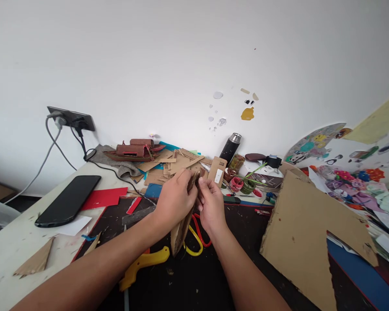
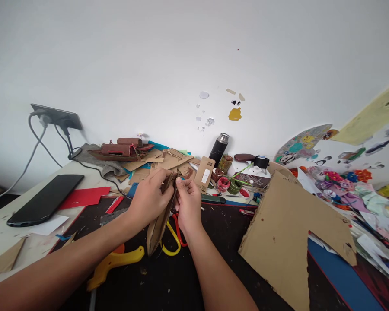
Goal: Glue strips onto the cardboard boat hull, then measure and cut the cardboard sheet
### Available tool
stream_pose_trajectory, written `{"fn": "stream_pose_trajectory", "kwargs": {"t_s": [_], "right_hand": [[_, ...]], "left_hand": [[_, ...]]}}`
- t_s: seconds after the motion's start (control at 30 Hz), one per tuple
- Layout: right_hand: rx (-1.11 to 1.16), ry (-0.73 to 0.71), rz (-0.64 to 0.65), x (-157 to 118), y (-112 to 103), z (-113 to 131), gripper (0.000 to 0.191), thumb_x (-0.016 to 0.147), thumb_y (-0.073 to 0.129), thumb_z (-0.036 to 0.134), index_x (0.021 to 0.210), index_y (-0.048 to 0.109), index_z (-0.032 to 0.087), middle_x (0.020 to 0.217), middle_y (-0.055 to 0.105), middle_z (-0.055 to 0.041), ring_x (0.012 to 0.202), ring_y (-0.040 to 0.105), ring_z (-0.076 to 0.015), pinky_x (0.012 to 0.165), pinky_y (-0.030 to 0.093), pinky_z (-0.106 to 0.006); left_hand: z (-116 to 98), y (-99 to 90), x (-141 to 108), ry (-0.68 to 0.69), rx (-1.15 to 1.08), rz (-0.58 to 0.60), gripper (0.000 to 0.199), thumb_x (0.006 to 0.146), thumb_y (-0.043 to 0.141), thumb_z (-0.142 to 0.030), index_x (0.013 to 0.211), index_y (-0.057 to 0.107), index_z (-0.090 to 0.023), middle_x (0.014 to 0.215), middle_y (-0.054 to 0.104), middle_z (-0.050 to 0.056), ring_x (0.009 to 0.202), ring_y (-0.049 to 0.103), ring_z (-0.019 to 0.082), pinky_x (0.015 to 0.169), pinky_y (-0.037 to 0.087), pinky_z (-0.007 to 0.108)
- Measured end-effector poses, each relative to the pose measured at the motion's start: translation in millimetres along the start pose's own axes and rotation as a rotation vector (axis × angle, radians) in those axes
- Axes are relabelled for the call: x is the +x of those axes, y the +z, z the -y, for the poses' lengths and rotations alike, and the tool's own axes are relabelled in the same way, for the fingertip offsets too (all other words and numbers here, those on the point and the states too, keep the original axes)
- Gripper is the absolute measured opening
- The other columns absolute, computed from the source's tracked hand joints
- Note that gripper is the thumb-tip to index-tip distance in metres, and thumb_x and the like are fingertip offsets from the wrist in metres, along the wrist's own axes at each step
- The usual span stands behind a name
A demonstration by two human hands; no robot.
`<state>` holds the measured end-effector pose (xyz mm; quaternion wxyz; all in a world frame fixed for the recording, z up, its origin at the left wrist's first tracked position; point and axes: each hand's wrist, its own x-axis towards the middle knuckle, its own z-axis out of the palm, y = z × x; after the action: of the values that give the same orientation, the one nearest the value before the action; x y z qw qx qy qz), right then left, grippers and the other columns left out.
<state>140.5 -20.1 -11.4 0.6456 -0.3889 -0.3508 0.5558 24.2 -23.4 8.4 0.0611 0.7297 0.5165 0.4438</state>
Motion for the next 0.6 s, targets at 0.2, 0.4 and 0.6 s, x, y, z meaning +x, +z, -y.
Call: {"fn": "stream_pose_trajectory", "kwargs": {"t_s": [0.2, 0.4, 0.6], "right_hand": [[0.013, 0.004, 0.020, -0.4, 0.0, -0.2, 0.057, 0.068, 0.096, 0.063, 0.074, 0.056, 0.022, 0.048, 0.040, 0.0140, 0.037, 0.027, -0.0045, 0.031, 0.023, -0.015], [0.027, 0.060, 0.019, 0.9, -0.4, -5.2, 0.062, 0.064, 0.095, 0.067, 0.070, 0.053, 0.022, 0.047, 0.040, 0.0135, 0.037, 0.027, -0.0043, 0.031, 0.022, -0.015], [0.045, 0.077, 0.056, 2.1, -1.3, -8.1, 0.063, 0.069, 0.092, 0.071, 0.068, 0.051, 0.022, 0.047, 0.041, 0.0121, 0.037, 0.028, -0.0046, 0.032, 0.023, -0.015]], "left_hand": [[-0.3, -0.2, 0.8, -0.012, 0.011, 0.014, 0.011, 0.097, 0.059, -0.015, 0.103, 0.066, -0.022, 0.099, 0.072, 0.006, 0.092, 0.071, 0.025, 0.075, 0.052, 0.033], [2.3, 0.7, 1.8, -0.039, 0.024, 0.038, 0.010, 0.096, 0.059, -0.015, 0.099, 0.065, -0.022, 0.094, 0.070, 0.005, 0.089, 0.069, 0.025, 0.074, 0.050, 0.033], [7.1, 0.7, 4.5, -0.025, -0.027, 0.010, 0.016, 0.095, 0.059, -0.013, 0.106, 0.066, -0.021, 0.097, 0.071, 0.006, 0.091, 0.069, 0.025, 0.076, 0.049, 0.034]]}}
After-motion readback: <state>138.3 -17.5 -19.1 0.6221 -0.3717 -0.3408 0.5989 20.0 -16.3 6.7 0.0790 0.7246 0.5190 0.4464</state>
